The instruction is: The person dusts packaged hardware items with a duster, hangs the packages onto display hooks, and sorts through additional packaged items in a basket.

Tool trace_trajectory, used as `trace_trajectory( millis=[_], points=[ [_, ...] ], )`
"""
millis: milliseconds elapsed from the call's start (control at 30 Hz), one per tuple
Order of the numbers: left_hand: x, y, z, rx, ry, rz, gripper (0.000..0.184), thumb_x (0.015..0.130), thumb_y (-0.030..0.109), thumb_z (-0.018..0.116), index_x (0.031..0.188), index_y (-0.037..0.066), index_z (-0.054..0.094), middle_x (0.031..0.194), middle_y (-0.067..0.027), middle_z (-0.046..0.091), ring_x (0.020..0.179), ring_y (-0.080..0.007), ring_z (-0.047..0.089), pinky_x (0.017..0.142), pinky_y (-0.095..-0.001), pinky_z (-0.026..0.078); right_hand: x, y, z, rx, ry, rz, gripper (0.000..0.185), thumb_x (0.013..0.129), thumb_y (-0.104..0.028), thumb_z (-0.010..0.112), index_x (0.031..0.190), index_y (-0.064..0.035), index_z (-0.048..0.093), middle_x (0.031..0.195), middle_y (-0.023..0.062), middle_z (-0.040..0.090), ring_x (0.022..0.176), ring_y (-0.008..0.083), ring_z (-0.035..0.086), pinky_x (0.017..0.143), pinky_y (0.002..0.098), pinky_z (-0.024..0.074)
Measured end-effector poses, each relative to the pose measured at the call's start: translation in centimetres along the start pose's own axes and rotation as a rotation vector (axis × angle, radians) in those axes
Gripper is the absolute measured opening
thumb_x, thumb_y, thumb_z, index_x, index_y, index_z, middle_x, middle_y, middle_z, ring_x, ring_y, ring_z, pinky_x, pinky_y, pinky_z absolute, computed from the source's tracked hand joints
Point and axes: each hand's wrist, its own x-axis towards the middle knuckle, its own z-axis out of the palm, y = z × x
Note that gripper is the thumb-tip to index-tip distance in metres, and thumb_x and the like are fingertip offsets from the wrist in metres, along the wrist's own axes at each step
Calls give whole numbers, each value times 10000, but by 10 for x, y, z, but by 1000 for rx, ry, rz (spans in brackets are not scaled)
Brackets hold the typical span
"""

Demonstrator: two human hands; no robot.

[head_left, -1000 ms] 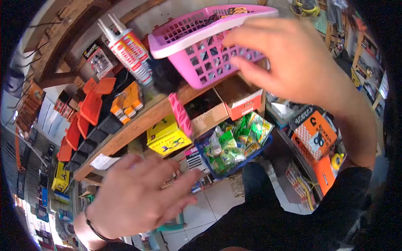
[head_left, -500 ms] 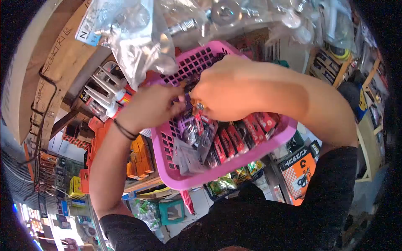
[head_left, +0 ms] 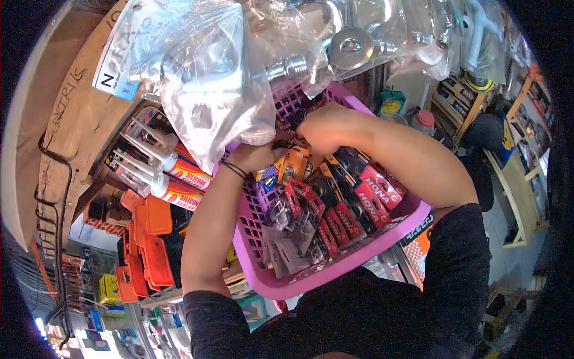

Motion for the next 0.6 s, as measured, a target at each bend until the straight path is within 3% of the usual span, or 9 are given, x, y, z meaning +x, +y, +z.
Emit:
trace_trajectory(
  millis=[33,67,267,333,400,467,533,567,600],
  points=[
    [-2,0,0,-39,-43,-27,381,748,114,557,1118,58,485,1147,-149,491,1075,-295,450,932,-361,334,3,3,2,1,-4,-3,403,611,-372,664,849,-51,623,832,145,613,786,287,593,655,389,473],
    [-3,3,8,62,139,102,287,747,72,514,1025,111,573,1003,-132,567,937,-291,526,823,-346,407,5,4,5,25,32,-3,400,613,-368,659,856,-53,617,826,145,612,782,292,592,654,392,471],
    [-5,-9,23,-8,34,-53,309,751,112,536,1059,99,536,951,-156,569,917,-285,543,789,-340,428,7,-3,16,62,13,-34,310,671,-302,601,869,-63,607,813,129,612,795,294,588,651,399,468],
    [-7,-7,22,-61,32,-91,306,746,121,545,1051,89,538,940,-159,572,906,-283,548,777,-338,432,3,-9,13,17,-100,-46,299,688,-283,580,897,-71,600,838,112,616,820,272,589,657,396,469],
    [-10,-3,20,9,15,-410,266,768,157,527,1021,74,547,919,-160,577,903,-274,550,760,-329,437,10,-9,25,28,-37,-43,275,636,-233,604,863,-80,626,847,113,619,824,265,592,662,393,469],
    [-10,6,10,23,-43,-477,272,767,143,538,1024,57,537,924,-165,575,883,-280,554,756,-342,438,13,-11,35,37,28,-40,264,583,-183,627,828,-88,652,857,114,622,828,258,594,668,389,470],
    [-8,10,2,36,-102,-541,279,765,130,549,1028,39,528,930,-169,572,862,-285,558,752,-355,439,11,-14,42,-8,194,-15,406,564,-173,667,961,-111,608,1060,127,552,922,262,562,729,388,459],
    [-8,6,-2,36,-13,-485,295,774,150,547,1047,43,516,955,-162,567,866,-279,553,752,-347,438,8,-16,39,-9,198,-15,406,564,-173,667,961,-111,608,1060,127,552,922,262,562,729,388,459],
    [-9,0,-4,36,75,-427,313,782,170,545,1067,46,505,979,-154,562,870,-272,548,752,-339,438,4,-19,34,24,232,-12,564,584,-212,680,1099,-102,476,1146,140,452,995,287,499,755,406,443]
  ],
)
